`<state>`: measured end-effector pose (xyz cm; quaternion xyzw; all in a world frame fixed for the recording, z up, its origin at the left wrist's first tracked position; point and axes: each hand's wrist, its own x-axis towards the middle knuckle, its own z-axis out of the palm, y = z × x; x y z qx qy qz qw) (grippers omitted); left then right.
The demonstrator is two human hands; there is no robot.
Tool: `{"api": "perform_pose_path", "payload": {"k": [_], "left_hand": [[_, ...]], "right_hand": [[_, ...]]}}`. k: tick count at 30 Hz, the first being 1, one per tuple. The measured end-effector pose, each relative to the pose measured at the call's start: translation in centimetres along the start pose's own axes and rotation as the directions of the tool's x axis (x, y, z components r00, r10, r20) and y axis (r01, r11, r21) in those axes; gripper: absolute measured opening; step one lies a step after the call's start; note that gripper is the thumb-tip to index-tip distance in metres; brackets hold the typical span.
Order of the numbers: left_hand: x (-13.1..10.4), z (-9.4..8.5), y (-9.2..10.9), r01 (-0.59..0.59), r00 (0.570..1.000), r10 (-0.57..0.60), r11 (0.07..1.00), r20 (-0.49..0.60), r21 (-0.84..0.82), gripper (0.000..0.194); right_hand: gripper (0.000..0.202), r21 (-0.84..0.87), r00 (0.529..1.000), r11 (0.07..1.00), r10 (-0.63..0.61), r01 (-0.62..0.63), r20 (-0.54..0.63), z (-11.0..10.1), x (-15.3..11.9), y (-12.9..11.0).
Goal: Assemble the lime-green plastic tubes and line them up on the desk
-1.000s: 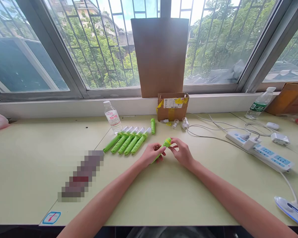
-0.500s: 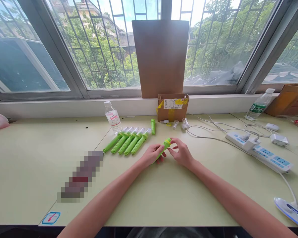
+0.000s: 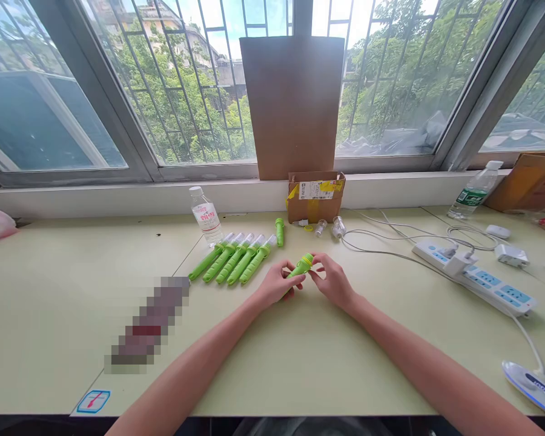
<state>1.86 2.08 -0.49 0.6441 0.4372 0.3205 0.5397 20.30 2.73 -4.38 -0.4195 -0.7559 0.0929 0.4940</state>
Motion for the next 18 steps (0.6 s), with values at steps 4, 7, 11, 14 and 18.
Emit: {"api": "perform_pose_path", "payload": {"k": [4, 7, 11, 14, 18], "left_hand": [[-0.05, 0.17, 0.13, -0.027, 0.999, 0.028, 1.000, -0.020, 0.006, 0.035], [0.04, 0.23, -0.03, -0.059, 0.998, 0.060, 0.998, -0.028, 0.015, 0.034], [0.16, 0.26, -0.14, -0.048, 0.998, 0.049, 0.999, -0.040, 0.015, 0.034], [0.17, 0.24, 0.02, -0.028, 0.999, 0.029, 0.999, -0.042, 0.015, 0.035], [0.09, 0.21, 0.33, -0.033, 0.999, 0.033, 0.999, -0.017, 0.027, 0.038]], "right_hand": [[0.023, -0.014, 1.000, 1.000, 0.013, -0.013, -0.008, 0.15, -0.08, 0.06], [0.019, -0.007, 1.000, 1.000, 0.013, -0.014, -0.013, 0.11, -0.06, -0.05], [0.012, 0.009, 1.000, 1.000, 0.006, -0.006, -0.026, -0.09, 0.03, -0.31], [0.010, 0.007, 0.999, 1.000, -0.005, 0.006, -0.040, -0.23, 0.08, -0.45], [0.007, -0.006, 0.999, 1.000, -0.007, 0.007, -0.032, -0.28, 0.11, -0.44]]}}
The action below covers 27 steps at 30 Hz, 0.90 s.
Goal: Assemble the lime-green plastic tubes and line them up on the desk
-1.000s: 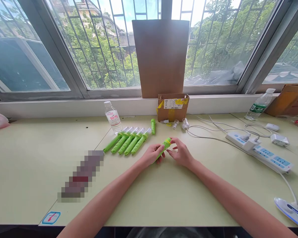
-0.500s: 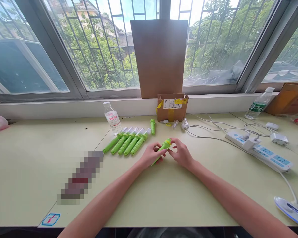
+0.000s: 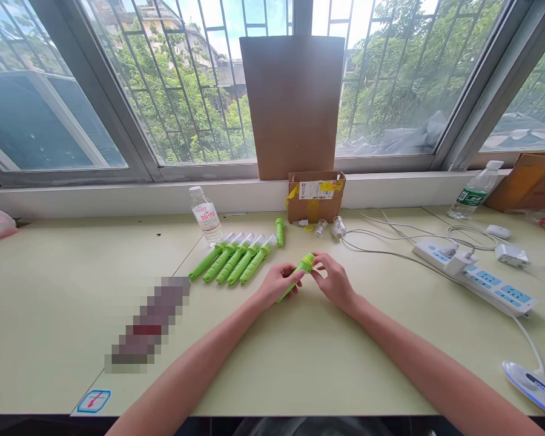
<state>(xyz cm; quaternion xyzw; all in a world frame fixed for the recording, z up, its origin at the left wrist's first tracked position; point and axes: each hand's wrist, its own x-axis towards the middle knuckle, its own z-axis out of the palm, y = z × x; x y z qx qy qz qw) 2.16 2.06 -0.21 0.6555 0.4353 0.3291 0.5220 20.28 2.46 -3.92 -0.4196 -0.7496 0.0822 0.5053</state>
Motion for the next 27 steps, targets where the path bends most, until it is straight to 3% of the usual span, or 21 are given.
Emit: {"api": "perform_pose_path", "payload": {"k": [10, 17, 27], "left_hand": [[-0.26, 0.03, 0.55, 0.034, 0.998, -0.035, 0.999, 0.055, 0.028, 0.046], [-0.22, -0.11, 0.24, -0.004, 0.997, 0.001, 0.999, 0.076, 0.041, 0.048], [0.02, -0.43, -0.37, 0.027, 0.998, -0.023, 0.998, 0.052, -0.061, 0.041]], "right_hand": [[0.010, -0.015, 0.999, 0.999, 0.032, -0.032, -0.013, 0.23, -0.04, 0.07], [0.002, 0.013, 0.999, 1.000, 0.018, -0.018, -0.034, -0.01, 0.15, -0.20], [0.006, 0.030, 0.999, 1.000, -0.002, 0.003, -0.033, 0.05, 0.09, -0.52]]}}
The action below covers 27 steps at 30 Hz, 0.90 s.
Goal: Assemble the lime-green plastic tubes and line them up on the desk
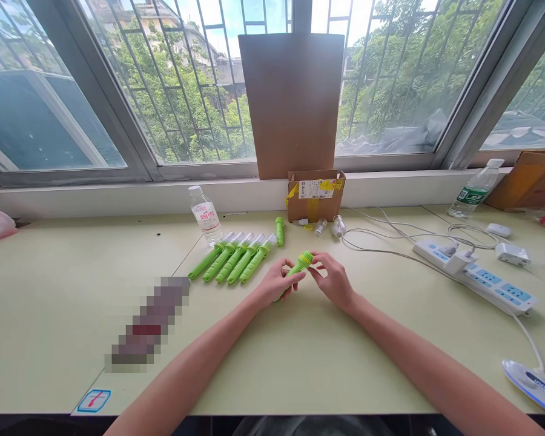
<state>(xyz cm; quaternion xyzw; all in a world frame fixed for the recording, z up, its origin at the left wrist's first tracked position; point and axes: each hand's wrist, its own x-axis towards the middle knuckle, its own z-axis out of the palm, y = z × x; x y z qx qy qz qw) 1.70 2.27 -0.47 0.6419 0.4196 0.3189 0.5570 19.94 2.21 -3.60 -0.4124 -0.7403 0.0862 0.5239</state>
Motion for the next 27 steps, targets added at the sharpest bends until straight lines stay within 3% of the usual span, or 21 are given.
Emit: {"api": "perform_pose_path", "payload": {"k": [10, 27], "left_hand": [[-0.30, 0.56, 0.78, 0.041, 0.998, -0.043, 0.999, -0.047, -0.033, 0.040], [-0.11, 0.64, 0.08, 0.012, 0.999, -0.013, 0.999, -0.032, -0.052, 0.041]], "right_hand": [[0.008, 0.001, 0.999, 1.000, -0.027, 0.027, -0.020, -0.19, -0.02, -0.26], [0.006, 0.035, 0.999, 0.999, -0.003, 0.004, -0.039, -0.26, 0.00, -0.10]]}}
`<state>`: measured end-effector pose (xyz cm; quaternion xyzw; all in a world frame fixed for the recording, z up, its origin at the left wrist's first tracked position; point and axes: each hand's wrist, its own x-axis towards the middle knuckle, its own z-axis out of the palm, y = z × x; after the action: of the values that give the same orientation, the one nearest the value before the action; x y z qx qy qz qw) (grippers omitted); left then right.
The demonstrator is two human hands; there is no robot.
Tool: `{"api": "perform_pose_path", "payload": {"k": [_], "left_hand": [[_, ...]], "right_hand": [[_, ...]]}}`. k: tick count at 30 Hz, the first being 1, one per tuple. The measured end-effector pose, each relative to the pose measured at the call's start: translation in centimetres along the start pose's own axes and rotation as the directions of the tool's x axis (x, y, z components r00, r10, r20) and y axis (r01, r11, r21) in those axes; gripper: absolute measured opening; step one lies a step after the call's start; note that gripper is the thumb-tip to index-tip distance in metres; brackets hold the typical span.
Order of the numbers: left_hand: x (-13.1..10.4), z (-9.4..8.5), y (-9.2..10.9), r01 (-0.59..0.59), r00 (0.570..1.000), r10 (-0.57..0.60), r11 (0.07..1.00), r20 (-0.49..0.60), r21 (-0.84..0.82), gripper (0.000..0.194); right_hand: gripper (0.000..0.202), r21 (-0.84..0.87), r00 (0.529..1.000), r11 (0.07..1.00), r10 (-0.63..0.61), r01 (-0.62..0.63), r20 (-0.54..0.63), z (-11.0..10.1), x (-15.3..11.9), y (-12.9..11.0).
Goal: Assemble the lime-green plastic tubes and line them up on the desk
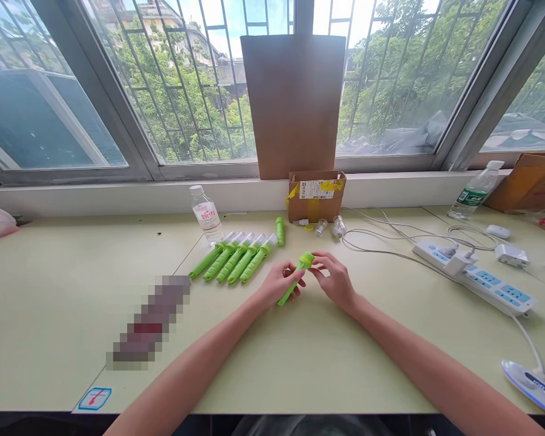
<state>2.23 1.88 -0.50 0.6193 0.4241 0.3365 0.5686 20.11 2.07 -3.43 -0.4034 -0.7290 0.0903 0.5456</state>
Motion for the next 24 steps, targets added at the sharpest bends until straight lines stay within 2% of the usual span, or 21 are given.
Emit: {"api": "perform_pose_path", "payload": {"k": [10, 17, 24], "left_hand": [[-0.01, -0.02, 0.17, -0.020, 0.999, 0.020, 1.000, 0.047, 0.015, 0.045], [0.01, -0.05, 0.21, -0.041, 0.999, 0.040, 0.996, 0.021, 0.076, 0.043], [-0.26, 0.58, 0.01, -0.017, 1.000, 0.016, 0.999, 0.015, 0.047, 0.041]], "right_hand": [[0.013, -0.026, 0.999, 1.000, -0.014, 0.015, 0.037, 0.36, -0.14, 0.10], [0.024, -0.062, 0.995, 0.998, -0.025, 0.031, 0.097, 0.43, -0.12, 0.04], [0.017, -0.088, 0.996, 0.993, -0.072, 0.076, 0.051, 0.38, -0.20, -0.06]]}}
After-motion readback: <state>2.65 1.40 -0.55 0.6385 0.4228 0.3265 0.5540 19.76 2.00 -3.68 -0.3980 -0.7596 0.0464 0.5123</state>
